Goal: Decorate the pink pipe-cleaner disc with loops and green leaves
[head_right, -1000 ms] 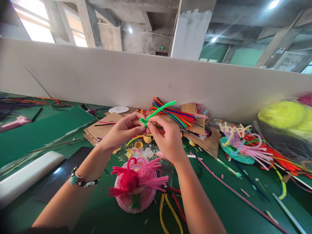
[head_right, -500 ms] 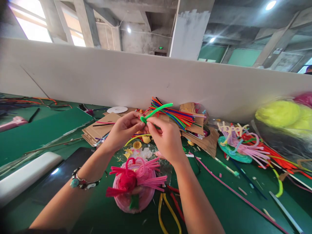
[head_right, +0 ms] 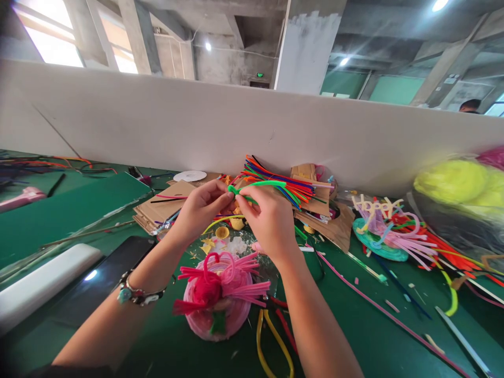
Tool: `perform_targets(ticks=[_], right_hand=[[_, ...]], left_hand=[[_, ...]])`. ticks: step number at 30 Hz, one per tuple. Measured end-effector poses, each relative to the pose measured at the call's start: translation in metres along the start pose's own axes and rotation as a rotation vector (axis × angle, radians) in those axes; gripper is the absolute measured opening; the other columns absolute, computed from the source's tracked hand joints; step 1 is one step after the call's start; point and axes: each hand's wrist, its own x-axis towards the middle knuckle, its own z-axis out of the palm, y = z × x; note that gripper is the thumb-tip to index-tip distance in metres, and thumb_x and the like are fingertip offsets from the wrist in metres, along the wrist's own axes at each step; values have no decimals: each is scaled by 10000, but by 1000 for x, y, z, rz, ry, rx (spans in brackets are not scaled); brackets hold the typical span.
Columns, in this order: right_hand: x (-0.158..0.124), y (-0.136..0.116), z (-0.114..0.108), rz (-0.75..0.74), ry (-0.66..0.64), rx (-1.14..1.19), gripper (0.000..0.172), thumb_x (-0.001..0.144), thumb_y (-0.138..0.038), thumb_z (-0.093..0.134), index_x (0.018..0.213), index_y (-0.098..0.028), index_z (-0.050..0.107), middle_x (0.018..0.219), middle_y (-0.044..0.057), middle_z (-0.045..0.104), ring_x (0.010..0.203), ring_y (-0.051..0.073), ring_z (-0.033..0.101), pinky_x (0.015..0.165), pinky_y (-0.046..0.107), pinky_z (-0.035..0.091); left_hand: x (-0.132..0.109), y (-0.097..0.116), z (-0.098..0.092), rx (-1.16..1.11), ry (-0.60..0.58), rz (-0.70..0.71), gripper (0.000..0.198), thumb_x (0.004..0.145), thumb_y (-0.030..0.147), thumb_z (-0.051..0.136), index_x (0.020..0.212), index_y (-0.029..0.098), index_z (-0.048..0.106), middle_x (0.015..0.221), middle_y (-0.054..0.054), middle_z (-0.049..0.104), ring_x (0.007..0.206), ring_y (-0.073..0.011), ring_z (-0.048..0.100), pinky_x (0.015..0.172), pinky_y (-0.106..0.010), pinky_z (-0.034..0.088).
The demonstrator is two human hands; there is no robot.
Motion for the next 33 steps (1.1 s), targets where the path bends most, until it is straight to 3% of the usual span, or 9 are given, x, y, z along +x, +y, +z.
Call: perform_targets(ticks=[4, 11, 14, 18, 27, 33], right_hand=[[0, 2, 2, -118, 69, -123, 79, 785, -176, 548, 812, -159, 620, 691, 7, 661, 526, 85, 560, 511, 193, 420], [1, 7, 3, -178, -5, -193, 176, 826, -157, 470, 868, -162, 641, 710, 39, 581, 630, 130, 548, 572, 246, 430], [2, 8, 4, -246, -28, -184, 185, 822, -114, 457, 878, -148, 630, 789, 67, 606, 714, 154, 570, 638, 273, 453], [1, 9, 3, -275, -93, -137, 181, 832, -111, 460, 908, -147, 620, 747, 57, 607, 715, 156, 570, 653, 277, 461], [3, 14, -6, -294, -93, -192, 129, 846, -188, 476, 789, -179, 592, 729, 34, 600, 693, 146, 569, 629, 272, 447], [2, 11, 3, -267, 23, -202, 147, 825, -160, 481, 699, -174, 555, 665, 35, 577, 648, 147, 551, 586, 263, 436]], left_hand=[[0, -2, -4, 171, -26, 60, 88, 760, 166, 482, 675, 153, 464, 562, 34, 507, 497, -45, 467, 477, -159, 377], [-3, 0, -8, 566, -53, 223, 135, 780, 174, 435, 691, 142, 533, 541, 41, 426, 493, -64, 360, 455, -183, 293], [-3, 1, -9, 582, -92, 202, 159, 774, 170, 436, 656, 141, 538, 535, 45, 404, 499, -66, 342, 450, -184, 273], [-1, -1, -10, 561, -133, 176, 193, 791, 206, 429, 662, 135, 553, 529, 44, 396, 489, -69, 330, 438, -190, 258], [-3, -1, -6, 627, -126, 284, 201, 795, 170, 464, 617, 138, 550, 516, 46, 430, 481, -61, 344, 442, -186, 271], [-4, 0, -5, 649, -41, 299, 196, 788, 173, 473, 633, 141, 590, 518, 36, 468, 484, -67, 360, 453, -188, 282]])
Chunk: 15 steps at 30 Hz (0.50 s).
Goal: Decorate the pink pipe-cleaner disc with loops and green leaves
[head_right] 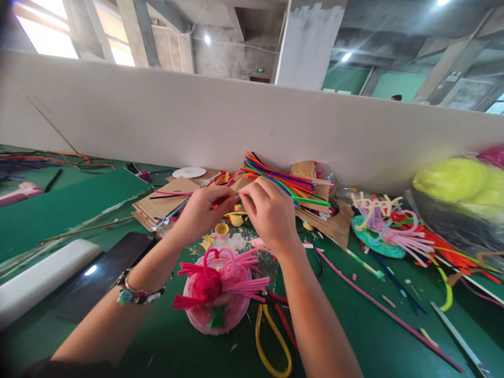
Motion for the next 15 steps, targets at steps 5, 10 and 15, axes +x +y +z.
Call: perform_targets(ticks=[5, 10, 15], right_hand=[[-1, -10, 10, 84, 135, 58, 98, 820, -159, 483, 764, -191, 556, 659, 16, 579, 636, 129, 559, 567, 242, 449], [0, -17, 9, 148, 196, 68, 80, 793, -135, 520, 783, -202, 561, 651, 12, 602, 614, 126, 574, 584, 249, 474], [-1, -22, 11, 225, 210, 186, 90, 780, -117, 530, 805, -186, 581, 743, 29, 644, 689, 134, 600, 628, 264, 499]], left_hand=[[0, 1, -2, -10, 39, -39, 221, 799, 211, 462, 637, 140, 595, 522, 30, 469, 478, -69, 365, 437, -184, 281], [0, 3, -2, -51, 90, -62, 215, 799, 203, 453, 648, 134, 590, 543, 20, 509, 481, -66, 392, 449, -177, 306], [1, 4, -1, -60, 130, -69, 215, 799, 198, 454, 625, 133, 562, 533, 22, 500, 491, -69, 411, 462, -179, 318]])
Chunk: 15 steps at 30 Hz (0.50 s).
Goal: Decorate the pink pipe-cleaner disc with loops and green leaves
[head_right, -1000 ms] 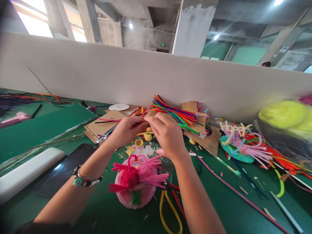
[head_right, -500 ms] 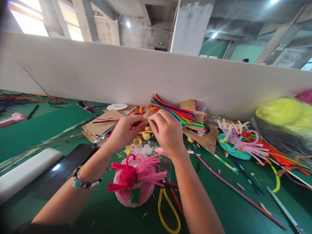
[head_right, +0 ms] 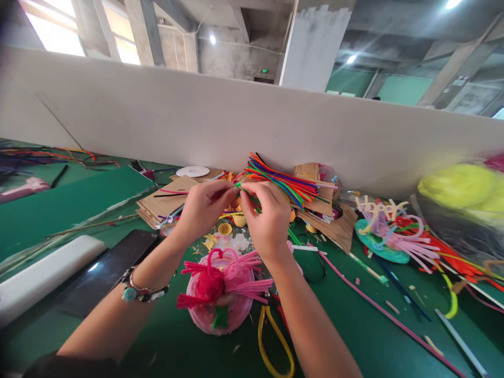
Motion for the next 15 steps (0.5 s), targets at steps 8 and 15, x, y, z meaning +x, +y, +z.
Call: perform_targets(ticks=[8, 15], right_hand=[[-3, -1, 4, 108, 22, 119, 88, 794, -143, 522, 812, -193, 591, 781, 23, 641, 741, 140, 596, 644, 282, 508], [-3, -3, 5, 76, 47, 131, 112, 800, -133, 515, 809, -202, 602, 796, 29, 642, 765, 147, 600, 663, 294, 508]], left_hand=[[0, 1, 3, -109, 3, -13, 203, 785, 183, 447, 603, 141, 528, 527, 24, 480, 485, -68, 393, 452, -182, 317], [1, 1, 1, -98, 5, 34, 231, 788, 181, 451, 563, 152, 498, 523, 27, 473, 482, -65, 371, 443, -187, 298]])
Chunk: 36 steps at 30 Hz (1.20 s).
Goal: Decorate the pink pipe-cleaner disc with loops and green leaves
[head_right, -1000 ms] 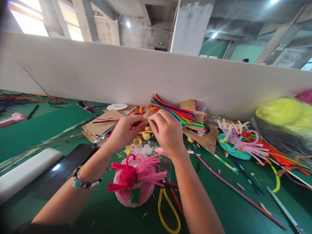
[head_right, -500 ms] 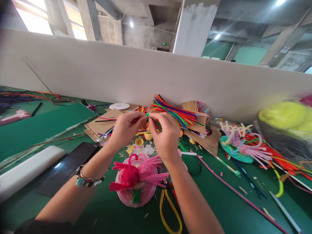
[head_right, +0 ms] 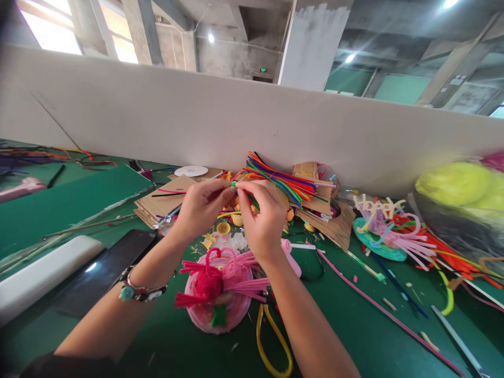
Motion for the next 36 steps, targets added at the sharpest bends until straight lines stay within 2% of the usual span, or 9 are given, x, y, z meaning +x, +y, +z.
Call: perform_targets(ticks=[6, 9, 12, 16, 21, 25, 29, 32, 36], right_hand=[[1, 2, 1, -31, -4, 12, 114, 796, -124, 515, 787, -186, 609, 773, 33, 626, 755, 141, 587, 681, 297, 497], [2, 6, 0, -36, -44, 10, 116, 793, -132, 516, 781, -180, 621, 753, 36, 609, 741, 143, 582, 679, 303, 495], [4, 9, -2, 15, -112, 57, 143, 793, -140, 504, 864, -188, 619, 814, 38, 608, 766, 143, 587, 686, 303, 503], [8, 11, -7, -19, -98, -40, 120, 779, -131, 521, 845, -190, 602, 792, 32, 609, 742, 143, 584, 671, 294, 498], [12, 13, -14, -181, -167, -193, 121, 786, -102, 519, 782, -195, 595, 767, 37, 600, 750, 156, 583, 697, 306, 479], [14, 16, -16, -266, -247, -202, 120, 812, -109, 488, 801, -181, 583, 779, 44, 574, 749, 149, 567, 686, 292, 473], [12, 14, -15, -312, -231, -251, 126, 828, -120, 466, 837, -195, 566, 798, 45, 558, 760, 153, 559, 698, 296, 473], [7, 11, -11, -339, -162, -312, 142, 826, -109, 461, 908, -176, 556, 850, 78, 563, 812, 173, 551, 724, 307, 473], [2, 8, -4, -338, -96, -354, 126, 823, -99, 465, 855, -173, 562, 782, 72, 569, 760, 169, 555, 688, 288, 475]], left_hand=[[1, 0, -3, -3, -14, -29, 250, 776, 166, 474, 527, 147, 495, 497, 39, 431, 478, -63, 360, 444, -192, 290], [4, -2, -4, -172, -88, -169, 229, 785, 161, 477, 566, 133, 539, 520, 32, 477, 483, -54, 413, 460, -171, 348], [6, -5, -4, -403, -112, -329, 194, 802, 179, 485, 665, 120, 609, 587, 3, 573, 512, -49, 491, 503, -156, 423], [6, -12, -1, -605, -127, -474, 202, 826, 204, 481, 757, 123, 653, 664, -23, 648, 536, -38, 549, 553, -144, 465], [4, -17, -5, -631, -202, -521, 251, 840, 250, 470, 723, 131, 658, 621, -16, 653, 539, -47, 581, 560, -149, 469], [5, -16, -9, -541, -240, -475, 140, 760, 172, 572, 644, 128, 638, 523, 34, 590, 484, -30, 529, 488, -124, 413], [6, -16, -6, -679, -177, -500, 93, 724, 74, 564, 663, 131, 605, 569, 42, 604, 528, -27, 555, 565, -139, 449], [6, -17, 0, -732, -92, -526, 75, 734, 74, 552, 703, 132, 588, 576, 45, 605, 529, -26, 561, 578, -144, 455], [4, -17, 4, -815, -7, -541, 74, 744, 100, 556, 679, 134, 571, 543, 49, 591, 508, -26, 554, 553, -137, 446]])
